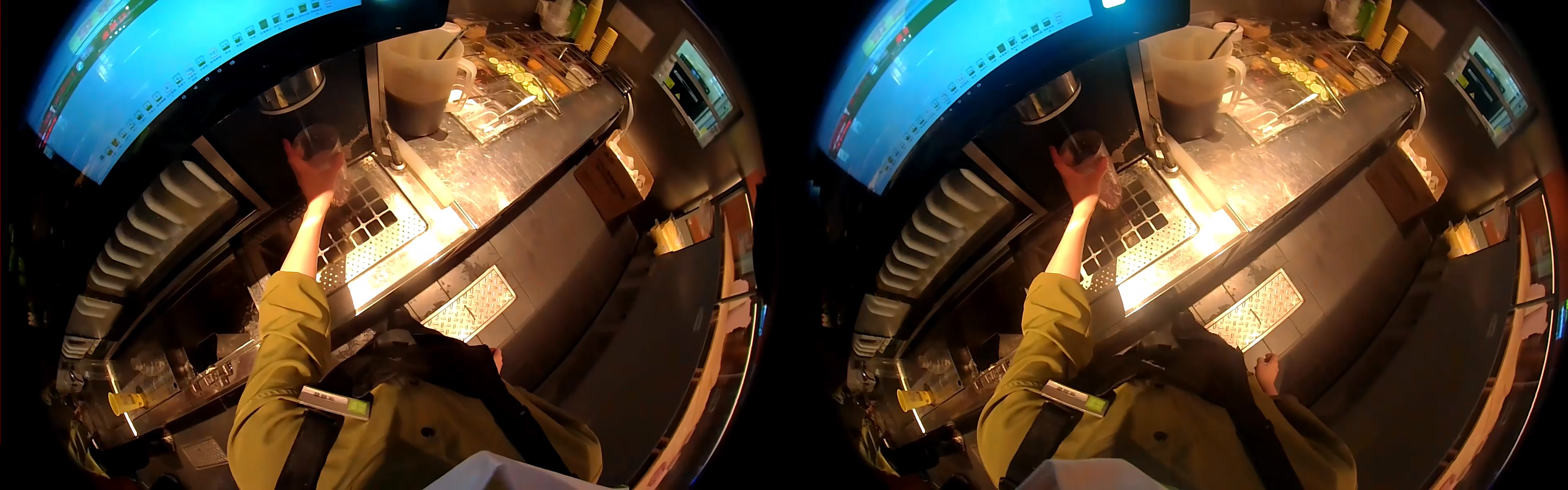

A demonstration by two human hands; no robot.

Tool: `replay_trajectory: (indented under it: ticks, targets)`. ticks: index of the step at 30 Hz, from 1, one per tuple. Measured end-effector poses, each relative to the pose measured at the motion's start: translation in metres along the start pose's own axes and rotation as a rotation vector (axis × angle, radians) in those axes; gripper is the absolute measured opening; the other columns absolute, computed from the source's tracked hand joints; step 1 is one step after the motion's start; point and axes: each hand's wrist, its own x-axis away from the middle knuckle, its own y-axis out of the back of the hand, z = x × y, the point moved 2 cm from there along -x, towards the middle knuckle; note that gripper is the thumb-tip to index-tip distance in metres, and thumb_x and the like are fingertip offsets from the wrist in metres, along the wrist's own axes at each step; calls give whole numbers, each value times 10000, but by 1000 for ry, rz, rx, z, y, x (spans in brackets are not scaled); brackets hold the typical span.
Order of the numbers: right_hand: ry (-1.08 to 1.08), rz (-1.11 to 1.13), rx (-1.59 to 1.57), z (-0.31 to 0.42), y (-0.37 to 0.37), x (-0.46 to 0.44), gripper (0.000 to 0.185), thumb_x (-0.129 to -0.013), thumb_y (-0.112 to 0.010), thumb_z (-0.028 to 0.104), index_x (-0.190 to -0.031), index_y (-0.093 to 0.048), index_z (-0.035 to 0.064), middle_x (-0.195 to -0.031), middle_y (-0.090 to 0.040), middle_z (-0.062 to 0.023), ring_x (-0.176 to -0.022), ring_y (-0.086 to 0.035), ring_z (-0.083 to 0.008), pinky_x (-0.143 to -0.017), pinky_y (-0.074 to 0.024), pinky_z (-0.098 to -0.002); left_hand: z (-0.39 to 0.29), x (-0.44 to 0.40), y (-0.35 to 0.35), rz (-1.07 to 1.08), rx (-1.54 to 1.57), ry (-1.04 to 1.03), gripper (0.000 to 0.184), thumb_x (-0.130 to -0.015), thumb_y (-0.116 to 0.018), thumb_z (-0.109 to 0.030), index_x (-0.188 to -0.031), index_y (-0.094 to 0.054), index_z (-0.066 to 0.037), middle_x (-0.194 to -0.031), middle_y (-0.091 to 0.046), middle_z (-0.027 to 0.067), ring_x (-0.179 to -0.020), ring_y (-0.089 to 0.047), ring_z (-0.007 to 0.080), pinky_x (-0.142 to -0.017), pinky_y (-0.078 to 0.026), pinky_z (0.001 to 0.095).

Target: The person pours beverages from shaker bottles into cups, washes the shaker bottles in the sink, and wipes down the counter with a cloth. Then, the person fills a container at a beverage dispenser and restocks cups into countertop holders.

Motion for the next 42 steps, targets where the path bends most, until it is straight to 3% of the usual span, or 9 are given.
replay_trajectory:
  ticks: [22,27,30,33,36,37,38,41,42]
  targets:
    - [-122,92,162,-18,23,-8,318,-730,-581,243,-909,-533,-16,-807,-603,-181,-752,-606,-292,-678,-470,-338,-29,7,-4,-42,197,-1,1112,-582,-784,-178,-1367,-5,-57,-1334,-270,226,-1185,-351,299,-990,-265,367]
    - [-117,96,160,-43,40,-53,299,-734,-579,235,-898,-538,-12,-783,-592,-159,-702,-588,-267,-635,-473,-334,-31,51,13,-261,-293,-64,708,-777,-607,-138,-1329,-182,-13,-1264,-349,181,-1106,-407,261,-957,-303,358]
    - [-147,113,123,-57,61,-100,287,-737,-578,230,-892,-542,-10,-769,-585,-146,-673,-578,-253,-609,-475,-332,-53,131,-47,101,81,-130,99,-825,-415,-37,-911,-465,-28,-816,-450,86,-778,-455,189,-700,-387,330]
    - [-184,136,75,-80,91,-167,276,-740,-577,225,-885,-545,-7,-754,-578,-133,-643,-568,-238,-583,-477,-329,-118,226,-202,1172,47,-11,139,-797,-469,-136,-823,-534,-16,-805,-529,154,-782,-533,282,-700,-437,369]
    - [-229,163,-25,-109,137,-261,264,-743,-575,220,-879,-548,-5,-740,-571,-120,-614,-557,-223,-557,-479,-327,-223,274,-340,1678,202,-507,158,-834,-471,-150,-885,-559,-29,-816,-563,133,-763,-542,298,-678,-447,375]
    - [-264,170,-84,-122,159,-294,261,-744,-575,218,-877,-549,-4,-735,-568,-116,-604,-554,-218,-548,-480,-326,-241,295,-389,1778,658,-273,197,-844,-469,-176,-913,-557,-13,-870,-591,126,-776,-566,253,-672,-444,365]
    - [-296,164,-166,-136,182,-328,257,-745,-575,217,-875,-550,-4,-730,-566,-112,-594,-551,-213,-540,-481,-325,-244,330,-448,1978,974,353,284,-852,-467,-250,-994,-560,-22,-941,-610,112,-812,-581,224,-699,-453,325]
    - [-406,88,-595,-200,226,-437,246,-748,-574,212,-868,-553,-1,-716,-559,-99,-565,-540,-198,-514,-483,-323,-231,448,-573,2140,295,-328,326,-814,-503,-326,-987,-592,-65,-967,-611,94,-841,-582,243,-767,-440,358]
    - [-344,-54,-703,-97,275,-420,194,-757,-563,164,-862,-560,1,-668,-525,-60,-555,-505,-157,-477,-475,-287,-217,486,-602,2225,34,-615,340,-801,-514,-351,-985,-603,-80,-976,-612,88,-851,-582,250,-789,-436,369]
